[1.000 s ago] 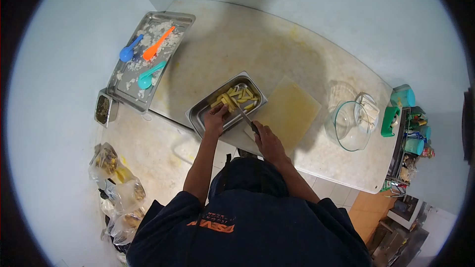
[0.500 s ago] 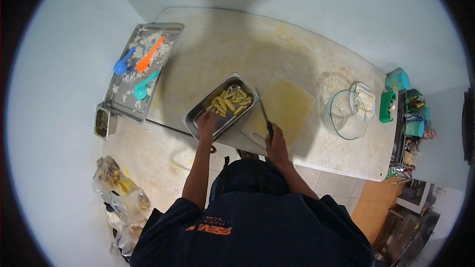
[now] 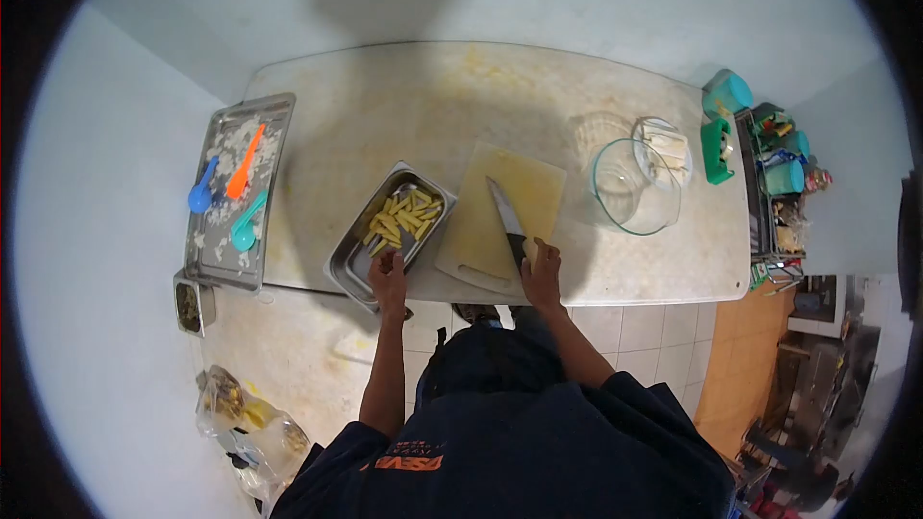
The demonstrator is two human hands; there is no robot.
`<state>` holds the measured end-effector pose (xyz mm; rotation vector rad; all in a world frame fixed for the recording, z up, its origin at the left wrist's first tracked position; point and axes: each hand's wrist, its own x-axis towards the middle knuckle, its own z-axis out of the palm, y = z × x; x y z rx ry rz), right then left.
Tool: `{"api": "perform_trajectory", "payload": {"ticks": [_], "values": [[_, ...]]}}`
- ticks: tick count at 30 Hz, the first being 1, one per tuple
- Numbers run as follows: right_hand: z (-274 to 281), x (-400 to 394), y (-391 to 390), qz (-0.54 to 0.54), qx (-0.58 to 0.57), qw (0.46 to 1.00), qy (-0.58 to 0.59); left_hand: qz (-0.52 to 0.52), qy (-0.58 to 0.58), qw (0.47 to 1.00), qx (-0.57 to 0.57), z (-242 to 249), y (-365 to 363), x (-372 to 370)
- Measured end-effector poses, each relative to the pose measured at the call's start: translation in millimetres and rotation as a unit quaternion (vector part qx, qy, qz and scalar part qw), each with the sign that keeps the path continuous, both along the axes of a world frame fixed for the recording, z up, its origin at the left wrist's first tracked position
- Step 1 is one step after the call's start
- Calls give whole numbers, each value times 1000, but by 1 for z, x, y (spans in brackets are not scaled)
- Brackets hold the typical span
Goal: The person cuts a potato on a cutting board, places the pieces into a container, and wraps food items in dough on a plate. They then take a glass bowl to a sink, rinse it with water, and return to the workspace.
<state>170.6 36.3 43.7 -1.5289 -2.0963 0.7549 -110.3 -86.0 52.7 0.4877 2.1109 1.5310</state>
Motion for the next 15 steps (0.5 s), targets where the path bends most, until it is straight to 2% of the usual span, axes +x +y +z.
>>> {"api": "perform_trajectory", "payload": {"ticks": [2,4,7,9,10,15], "values": [[-7,21,4,-64,-45,992,94,-14,23,1000,15,2,9,9],[-14,52,15,-154,-161,956,191,-22,-28,999,9,2,16,17],[-10,89,27,-296,-266,844,360,-38,-52,997,-34,10,26,42],[3,116,40,-367,-308,736,478,-46,-78,995,-44,10,32,56],[4,128,46,-379,-314,714,498,-53,-88,994,-43,10,36,64],[-7,176,68,-300,-373,759,442,-60,-121,990,-48,24,52,114]]}}
